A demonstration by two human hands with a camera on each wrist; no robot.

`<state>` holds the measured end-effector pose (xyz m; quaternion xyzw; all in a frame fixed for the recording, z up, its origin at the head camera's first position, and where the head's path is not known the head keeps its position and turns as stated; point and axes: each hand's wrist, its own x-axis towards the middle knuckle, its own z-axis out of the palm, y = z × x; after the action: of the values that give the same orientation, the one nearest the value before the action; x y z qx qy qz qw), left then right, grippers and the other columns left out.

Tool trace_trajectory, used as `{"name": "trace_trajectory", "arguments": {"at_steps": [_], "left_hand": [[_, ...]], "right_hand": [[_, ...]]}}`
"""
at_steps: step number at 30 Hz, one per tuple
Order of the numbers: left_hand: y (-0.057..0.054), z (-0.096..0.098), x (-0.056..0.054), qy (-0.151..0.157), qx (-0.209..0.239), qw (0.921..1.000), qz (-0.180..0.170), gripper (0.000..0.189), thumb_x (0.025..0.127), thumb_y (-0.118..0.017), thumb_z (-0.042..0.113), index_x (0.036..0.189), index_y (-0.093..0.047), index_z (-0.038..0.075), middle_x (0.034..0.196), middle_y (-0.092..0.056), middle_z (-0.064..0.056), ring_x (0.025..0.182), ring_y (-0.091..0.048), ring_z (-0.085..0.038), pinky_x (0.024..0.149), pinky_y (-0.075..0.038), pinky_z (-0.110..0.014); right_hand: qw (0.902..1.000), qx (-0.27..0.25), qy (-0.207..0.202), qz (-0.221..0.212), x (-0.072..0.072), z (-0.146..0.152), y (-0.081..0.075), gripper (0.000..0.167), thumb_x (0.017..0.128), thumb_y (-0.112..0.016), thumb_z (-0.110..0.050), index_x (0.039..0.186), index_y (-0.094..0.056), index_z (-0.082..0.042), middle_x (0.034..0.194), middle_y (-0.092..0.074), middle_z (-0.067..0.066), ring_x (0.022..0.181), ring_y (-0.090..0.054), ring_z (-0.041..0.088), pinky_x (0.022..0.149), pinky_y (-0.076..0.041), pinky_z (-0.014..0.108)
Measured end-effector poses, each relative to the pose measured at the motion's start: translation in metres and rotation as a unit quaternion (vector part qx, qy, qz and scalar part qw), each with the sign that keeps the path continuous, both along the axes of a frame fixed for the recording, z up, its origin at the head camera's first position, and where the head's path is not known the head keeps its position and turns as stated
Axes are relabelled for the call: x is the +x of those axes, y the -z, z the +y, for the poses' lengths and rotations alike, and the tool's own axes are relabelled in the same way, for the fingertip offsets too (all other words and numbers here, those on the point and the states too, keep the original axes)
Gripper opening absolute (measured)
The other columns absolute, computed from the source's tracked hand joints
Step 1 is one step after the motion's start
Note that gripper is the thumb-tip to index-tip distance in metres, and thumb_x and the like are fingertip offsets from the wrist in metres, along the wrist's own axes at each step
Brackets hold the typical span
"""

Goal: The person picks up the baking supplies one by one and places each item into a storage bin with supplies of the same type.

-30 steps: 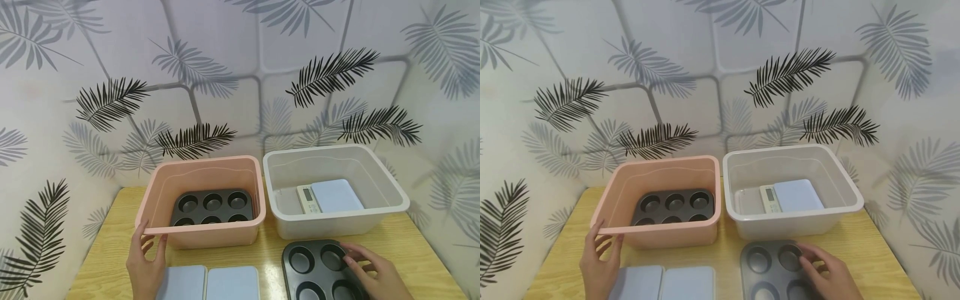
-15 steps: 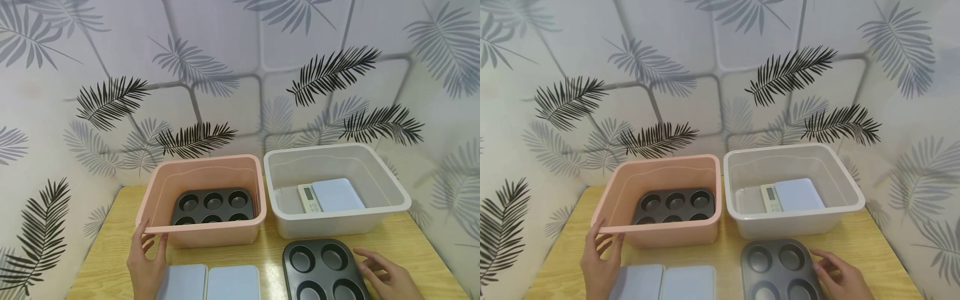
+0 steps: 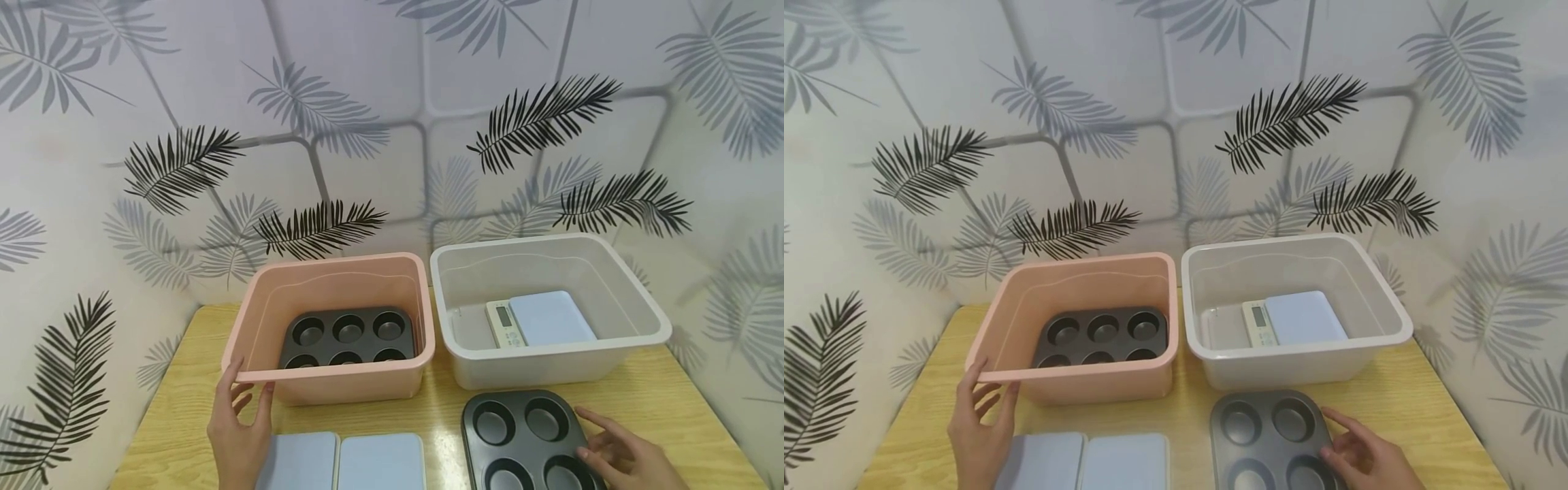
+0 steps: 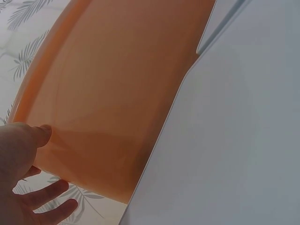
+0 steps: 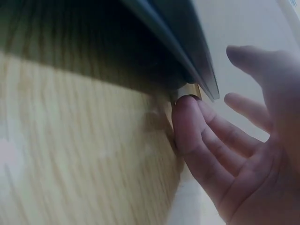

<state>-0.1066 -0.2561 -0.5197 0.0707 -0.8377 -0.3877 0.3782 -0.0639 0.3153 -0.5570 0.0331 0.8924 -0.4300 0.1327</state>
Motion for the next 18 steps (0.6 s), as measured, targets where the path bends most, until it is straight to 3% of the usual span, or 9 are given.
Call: {"name": "trace_trajectory", "arguments": {"at_steps": [7, 8, 10, 13, 15, 18], "left_hand": [[-0.001, 0.001, 0.000, 0.000, 0.002, 1.0000, 0.006, 0.077, 0.091, -0.085, -0.003, 0.160, -0.057, 0.018, 0.152, -0.067, -0.012, 0.111, -0.055, 0.020, 0.094, -0.047, 0.001], [0.000, 0.001, 0.000, 0.000, 0.002, 1.0000, 0.005, 0.077, 0.091, -0.085, -0.003, 0.160, -0.057, 0.018, 0.151, -0.067, -0.013, 0.111, -0.055, 0.020, 0.094, -0.047, 0.001], [0.000, 0.001, 0.000, -0.001, 0.003, 1.0000, 0.004, 0.077, 0.091, -0.085, -0.003, 0.160, -0.057, 0.018, 0.151, -0.067, -0.013, 0.110, -0.055, 0.020, 0.094, -0.047, 0.001], [0.000, 0.001, 0.001, -0.002, 0.005, 1.0000, 0.003, 0.077, 0.091, -0.085, -0.003, 0.160, -0.057, 0.018, 0.150, -0.068, -0.014, 0.109, -0.056, 0.019, 0.093, -0.047, 0.001], [0.000, 0.002, 0.001, -0.002, 0.008, 1.0000, 0.003, 0.076, 0.092, -0.085, -0.003, 0.160, -0.057, 0.018, 0.150, -0.068, -0.014, 0.110, -0.056, 0.019, 0.093, -0.047, 0.001], [0.000, 0.002, 0.001, -0.004, 0.008, 1.0000, 0.002, 0.076, 0.092, -0.084, -0.002, 0.160, -0.057, 0.019, 0.151, -0.068, -0.014, 0.110, -0.056, 0.019, 0.093, -0.047, 0.001]], "right_hand": [[0.9971, -0.062, 0.002, -0.045, 0.000, 0.009, 0.009, 0.095, 0.097, -0.084, -0.027, 0.172, -0.029, -0.007, 0.112, -0.075, 0.010, 0.084, -0.075, 0.011, 0.074, -0.062, 0.026], [0.9961, -0.076, -0.006, -0.045, 0.001, 0.012, 0.010, 0.095, 0.097, -0.084, -0.026, 0.173, -0.028, -0.011, 0.114, -0.075, 0.011, 0.085, -0.076, 0.012, 0.074, -0.063, 0.027], [0.9929, -0.105, -0.020, -0.051, 0.002, 0.016, 0.013, 0.092, 0.098, -0.083, -0.024, 0.172, -0.031, -0.035, 0.116, -0.075, 0.011, 0.087, -0.077, 0.014, 0.075, -0.064, 0.028], [0.9874, -0.143, -0.036, -0.059, 0.002, 0.019, 0.015, 0.085, 0.098, -0.083, -0.021, 0.153, -0.035, -0.066, 0.115, -0.076, 0.007, 0.089, -0.079, 0.017, 0.078, -0.065, 0.029], [0.9849, -0.155, -0.046, -0.062, 0.002, 0.018, 0.015, 0.082, 0.098, -0.082, -0.020, 0.137, -0.036, -0.075, 0.112, -0.077, 0.003, 0.089, -0.078, 0.017, 0.079, -0.064, 0.029], [0.9843, -0.158, -0.060, -0.053, 0.003, 0.017, 0.014, 0.083, 0.098, -0.081, -0.017, 0.136, -0.036, -0.076, 0.107, -0.076, -0.001, 0.086, -0.076, 0.015, 0.079, -0.062, 0.027]]}}
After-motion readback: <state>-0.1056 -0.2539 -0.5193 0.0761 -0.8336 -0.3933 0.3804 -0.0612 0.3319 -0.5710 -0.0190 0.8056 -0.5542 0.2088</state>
